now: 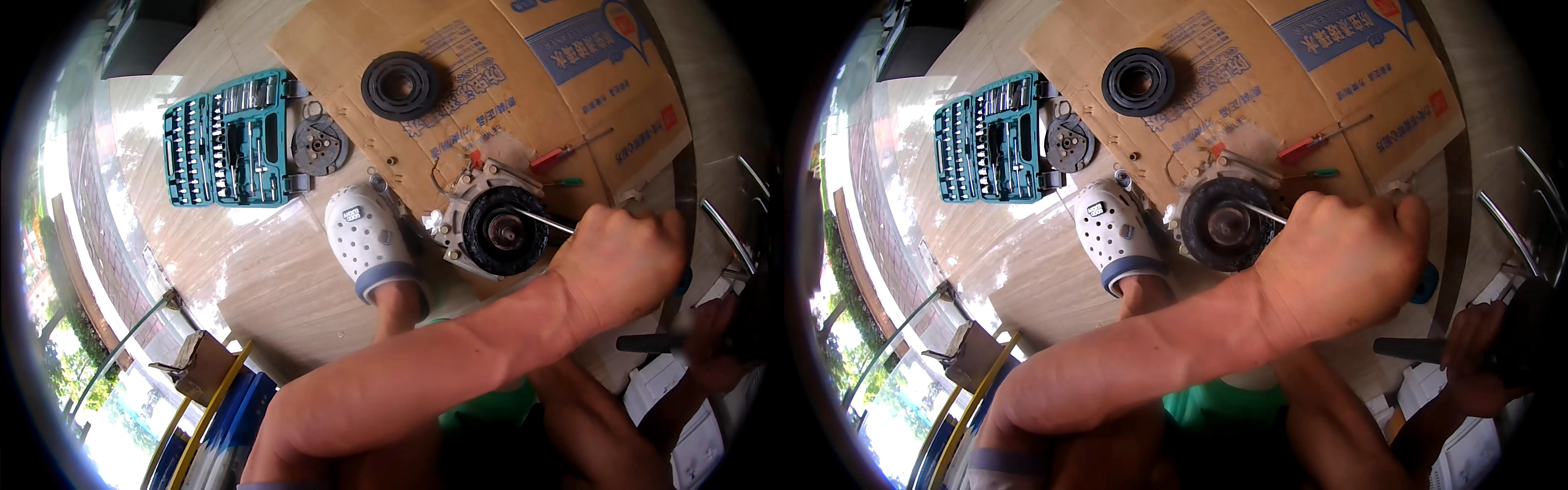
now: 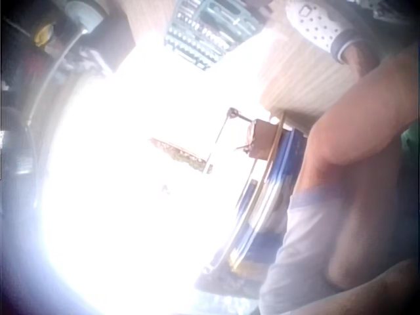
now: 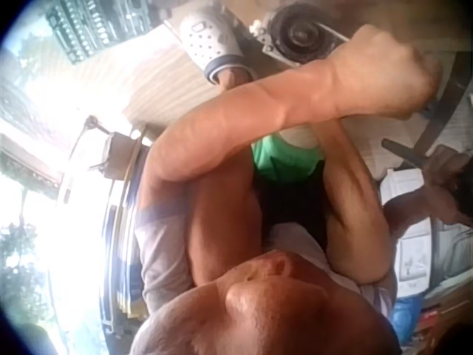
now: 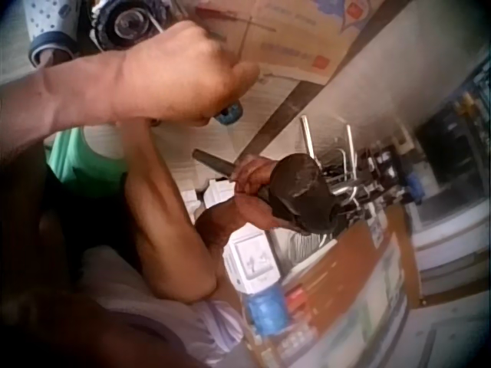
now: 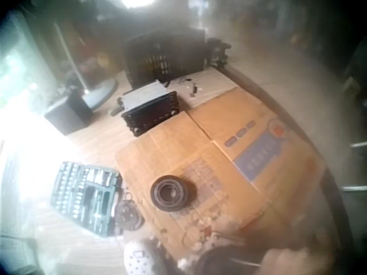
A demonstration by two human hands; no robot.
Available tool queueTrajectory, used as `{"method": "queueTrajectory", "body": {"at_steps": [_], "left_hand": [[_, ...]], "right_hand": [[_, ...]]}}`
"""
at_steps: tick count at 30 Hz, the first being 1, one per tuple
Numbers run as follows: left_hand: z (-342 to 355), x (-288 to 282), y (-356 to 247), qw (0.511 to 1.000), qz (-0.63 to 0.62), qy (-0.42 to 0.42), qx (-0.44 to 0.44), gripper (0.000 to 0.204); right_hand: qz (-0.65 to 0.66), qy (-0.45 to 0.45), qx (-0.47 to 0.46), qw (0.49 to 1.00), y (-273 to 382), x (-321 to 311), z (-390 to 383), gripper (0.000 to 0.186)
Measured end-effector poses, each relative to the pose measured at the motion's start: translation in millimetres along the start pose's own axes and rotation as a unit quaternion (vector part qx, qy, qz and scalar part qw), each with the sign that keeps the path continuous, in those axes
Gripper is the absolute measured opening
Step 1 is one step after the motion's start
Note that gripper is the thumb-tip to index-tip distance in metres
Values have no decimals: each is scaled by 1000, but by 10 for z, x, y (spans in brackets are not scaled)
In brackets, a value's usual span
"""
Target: The person prying a snap ring and a seal from a mechanical component using a screwdriver and a hammer while sitting on a stool.
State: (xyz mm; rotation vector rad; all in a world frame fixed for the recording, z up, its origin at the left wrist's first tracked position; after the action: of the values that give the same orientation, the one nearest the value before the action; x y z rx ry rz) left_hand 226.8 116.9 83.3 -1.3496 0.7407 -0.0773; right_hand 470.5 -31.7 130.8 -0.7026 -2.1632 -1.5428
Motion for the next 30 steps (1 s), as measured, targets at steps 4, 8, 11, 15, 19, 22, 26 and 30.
{"method": "queueTrajectory", "body": {"at_steps": [4,8,11,15,19,22,26,30], "left_hand": [[-1,26,-16,1000,13,10,-2,17],[89,76,19,999,12,45,-19,17],[134,125,-22,999,11,37,-13,17],[126,96,-16,1000,-3,17,-11,17],[153,182,223,997,17,46,-61,21],[117,-59,409,993,43,14,-109,23],[102,-135,409,993,64,-12,-101,25],[50,5,312,995,53,-7,-89,26]], "right_hand": [[-31,-62,-3,998,89,-527,-231,91],[-67,-123,5,990,66,-741,-216,95],[-120,-233,-57,963,39,-345,77,87],[-149,-44,-23,988,-1,341,451,89],[-242,-107,-38,964,13,-176,104,82],[-371,-175,-28,911,7,-562,-164,76],[-605,-212,-29,767,99,-797,-298,69],[-436,-41,23,899,-408,-384,366,69]]}}
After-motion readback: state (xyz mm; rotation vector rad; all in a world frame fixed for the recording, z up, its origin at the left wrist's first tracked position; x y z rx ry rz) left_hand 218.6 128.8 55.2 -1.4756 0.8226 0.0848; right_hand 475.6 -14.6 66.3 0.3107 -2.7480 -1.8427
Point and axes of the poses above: each hand's wrist, its own z-axis towards the middle knuckle, its own x-axis out of the palm, y = z × x, the point moved 10 cm from there along z, towards the middle knuckle, and after that the axes turned 6 degrees about -x, right-handed, at the moved point
